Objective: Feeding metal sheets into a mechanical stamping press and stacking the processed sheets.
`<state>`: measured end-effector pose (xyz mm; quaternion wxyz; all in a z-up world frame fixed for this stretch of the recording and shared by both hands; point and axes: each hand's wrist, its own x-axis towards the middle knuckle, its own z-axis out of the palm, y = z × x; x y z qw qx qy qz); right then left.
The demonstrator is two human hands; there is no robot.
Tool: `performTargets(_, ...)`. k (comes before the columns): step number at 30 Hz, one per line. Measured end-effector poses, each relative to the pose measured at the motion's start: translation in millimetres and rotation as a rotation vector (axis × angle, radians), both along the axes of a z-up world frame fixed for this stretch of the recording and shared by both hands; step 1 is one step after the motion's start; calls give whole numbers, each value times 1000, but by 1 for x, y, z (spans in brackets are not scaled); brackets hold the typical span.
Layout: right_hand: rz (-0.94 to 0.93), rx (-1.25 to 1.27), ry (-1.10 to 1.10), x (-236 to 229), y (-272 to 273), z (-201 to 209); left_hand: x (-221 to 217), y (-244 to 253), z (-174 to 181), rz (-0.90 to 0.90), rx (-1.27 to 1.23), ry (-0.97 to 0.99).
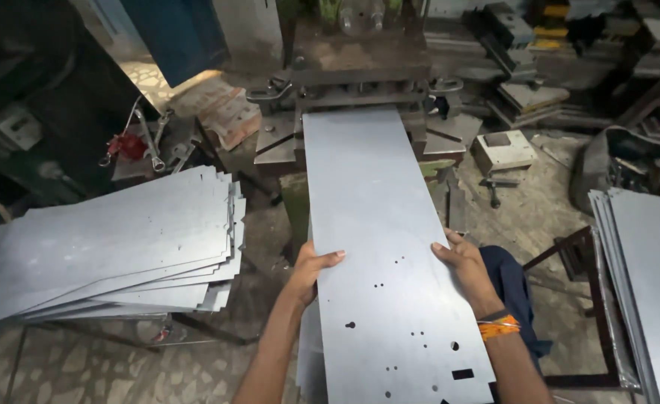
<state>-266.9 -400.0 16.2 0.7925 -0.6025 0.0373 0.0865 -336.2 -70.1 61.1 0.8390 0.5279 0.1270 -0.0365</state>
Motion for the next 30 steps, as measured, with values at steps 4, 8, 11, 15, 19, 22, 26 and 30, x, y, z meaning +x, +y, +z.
performTargets(4, -47, 23, 19, -13, 10, 17, 4, -6, 7, 27, 15, 42)
performTargets(8, -98, -30, 57, -2, 31, 40, 50, 11, -77, 113, -113, 103)
performTargets(11, -141, -234, 100, 34, 56, 62, 108, 38, -117, 171, -319, 139)
performTargets(15, -160, -202, 101, 143, 55, -2, 173, 57, -84, 41, -200, 40)
performTargets(19, -125, -100, 93, 224, 64, -23, 227, 68, -55, 5, 17, -31)
performTargets(22, -79, -152, 66, 230, 89, 17, 278, 80, -69, 43, 173, -7)
performTargets(26, -94, -161, -28, 270, 94, 2, 320, 91, -82, 57, 210, -1)
performTargets(30, -115, -173, -47, 278, 92, -1, 324, 90, -76, 43, 204, 18)
